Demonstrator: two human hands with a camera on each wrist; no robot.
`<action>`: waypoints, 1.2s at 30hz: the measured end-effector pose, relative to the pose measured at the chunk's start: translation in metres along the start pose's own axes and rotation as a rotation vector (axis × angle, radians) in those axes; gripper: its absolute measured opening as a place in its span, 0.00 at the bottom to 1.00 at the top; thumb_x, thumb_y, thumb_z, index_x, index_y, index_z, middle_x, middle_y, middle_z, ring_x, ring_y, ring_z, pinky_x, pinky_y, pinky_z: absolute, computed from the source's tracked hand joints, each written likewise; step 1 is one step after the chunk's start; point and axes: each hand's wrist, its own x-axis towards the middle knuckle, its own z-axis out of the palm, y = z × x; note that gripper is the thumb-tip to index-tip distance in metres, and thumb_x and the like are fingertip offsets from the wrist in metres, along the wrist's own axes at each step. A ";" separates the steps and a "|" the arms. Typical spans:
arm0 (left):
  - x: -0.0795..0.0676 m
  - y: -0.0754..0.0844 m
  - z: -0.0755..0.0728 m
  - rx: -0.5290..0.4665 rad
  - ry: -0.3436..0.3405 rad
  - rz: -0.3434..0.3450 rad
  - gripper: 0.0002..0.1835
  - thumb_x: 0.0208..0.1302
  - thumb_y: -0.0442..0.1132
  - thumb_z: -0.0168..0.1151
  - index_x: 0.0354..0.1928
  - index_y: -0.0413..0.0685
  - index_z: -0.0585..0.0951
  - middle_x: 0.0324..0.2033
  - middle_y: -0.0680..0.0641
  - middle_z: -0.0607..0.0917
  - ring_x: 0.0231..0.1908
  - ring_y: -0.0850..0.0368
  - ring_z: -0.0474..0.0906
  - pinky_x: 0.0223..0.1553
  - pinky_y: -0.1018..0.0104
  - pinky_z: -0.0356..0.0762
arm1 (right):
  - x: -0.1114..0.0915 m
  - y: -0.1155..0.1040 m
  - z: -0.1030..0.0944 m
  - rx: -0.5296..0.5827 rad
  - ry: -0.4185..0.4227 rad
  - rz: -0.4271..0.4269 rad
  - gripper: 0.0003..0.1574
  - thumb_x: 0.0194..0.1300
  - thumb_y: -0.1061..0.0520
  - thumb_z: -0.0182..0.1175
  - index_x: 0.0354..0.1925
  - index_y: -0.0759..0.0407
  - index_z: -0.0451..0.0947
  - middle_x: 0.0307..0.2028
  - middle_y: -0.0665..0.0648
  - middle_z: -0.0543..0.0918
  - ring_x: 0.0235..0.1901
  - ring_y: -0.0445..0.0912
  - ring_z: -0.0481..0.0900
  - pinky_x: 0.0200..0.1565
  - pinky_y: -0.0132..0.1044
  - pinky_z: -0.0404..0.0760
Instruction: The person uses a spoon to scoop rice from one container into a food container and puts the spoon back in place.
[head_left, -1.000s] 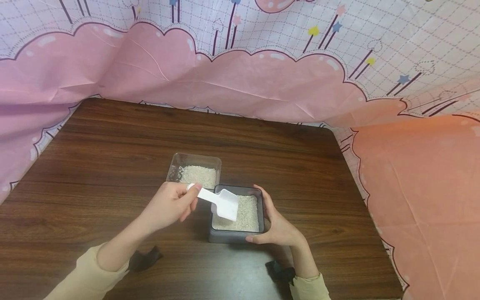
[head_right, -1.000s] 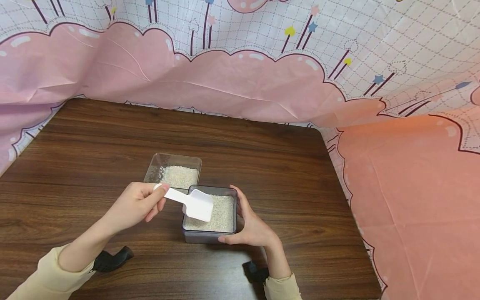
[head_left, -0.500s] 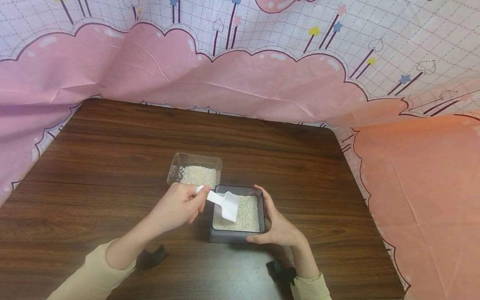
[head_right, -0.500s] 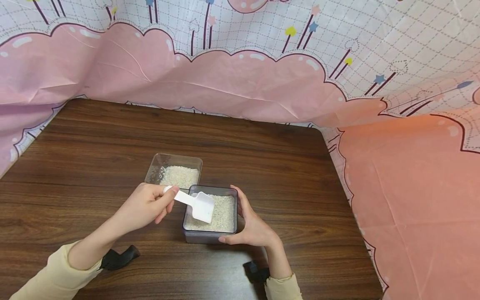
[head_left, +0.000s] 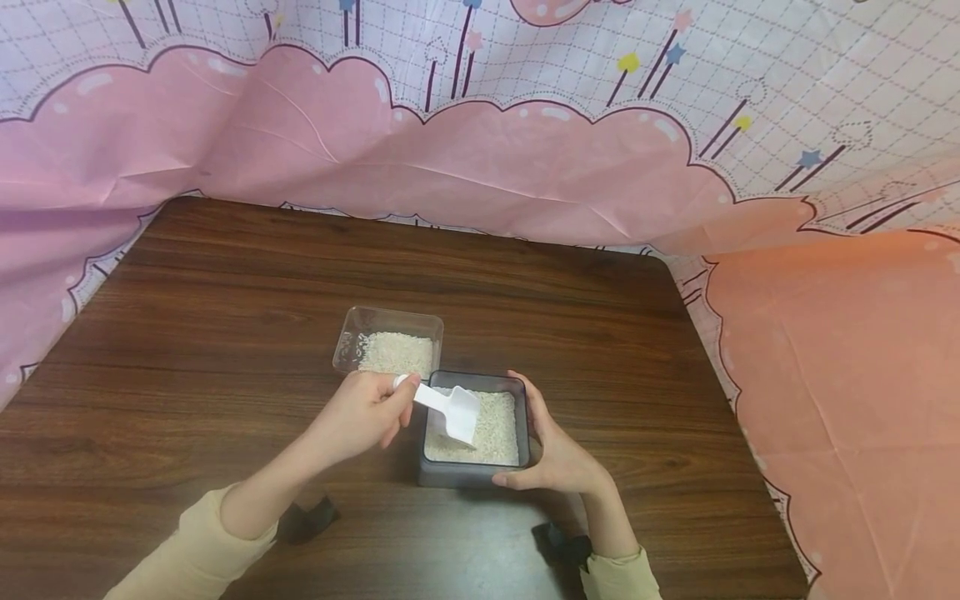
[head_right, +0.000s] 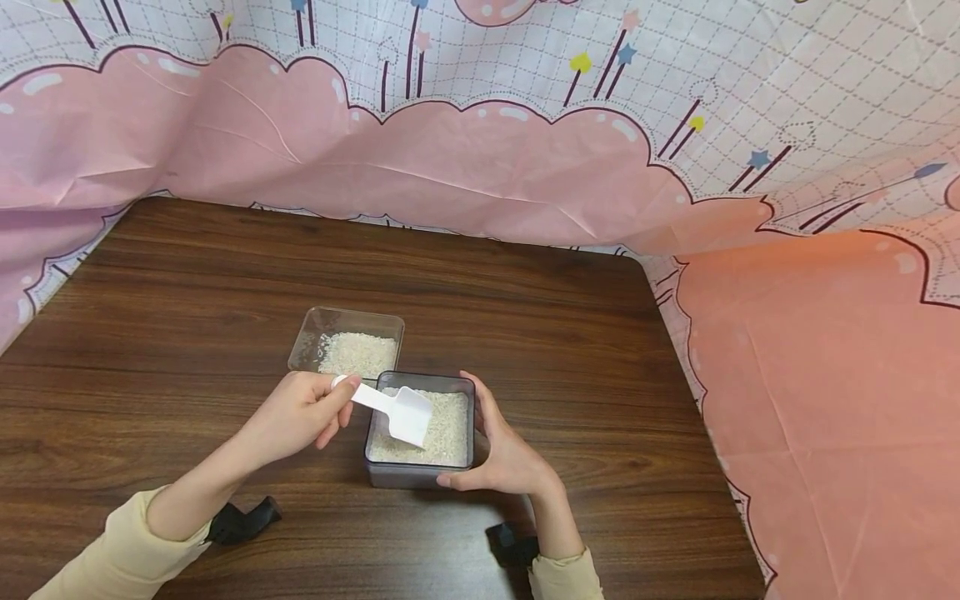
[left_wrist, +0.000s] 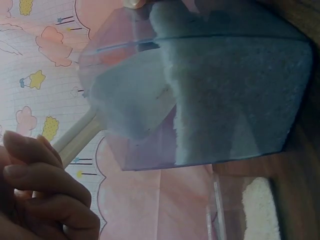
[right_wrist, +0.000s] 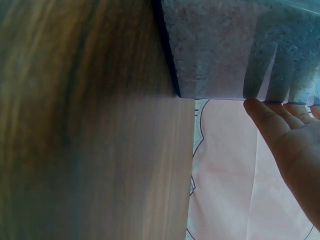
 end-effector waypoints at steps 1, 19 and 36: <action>0.000 -0.001 0.001 -0.005 0.002 -0.006 0.23 0.75 0.42 0.50 0.17 0.45 0.75 0.04 0.57 0.69 0.11 0.60 0.63 0.19 0.65 0.61 | 0.000 0.000 0.000 -0.001 -0.001 0.000 0.78 0.42 0.58 0.79 0.75 0.38 0.36 0.70 0.55 0.55 0.68 0.54 0.57 0.62 0.61 0.61; 0.001 -0.017 0.024 -0.142 -0.008 -0.010 0.25 0.76 0.44 0.49 0.18 0.43 0.74 0.05 0.56 0.67 0.10 0.63 0.60 0.18 0.69 0.58 | -0.001 -0.003 0.000 -0.001 -0.008 -0.026 0.78 0.42 0.60 0.79 0.75 0.41 0.37 0.69 0.55 0.56 0.67 0.53 0.57 0.63 0.43 0.64; -0.001 -0.021 0.028 -0.240 -0.017 -0.070 0.25 0.76 0.45 0.47 0.20 0.40 0.74 0.06 0.54 0.66 0.11 0.63 0.55 0.16 0.70 0.51 | 0.000 -0.002 0.002 0.009 -0.005 -0.028 0.78 0.41 0.61 0.79 0.76 0.42 0.36 0.70 0.56 0.54 0.68 0.54 0.56 0.64 0.57 0.60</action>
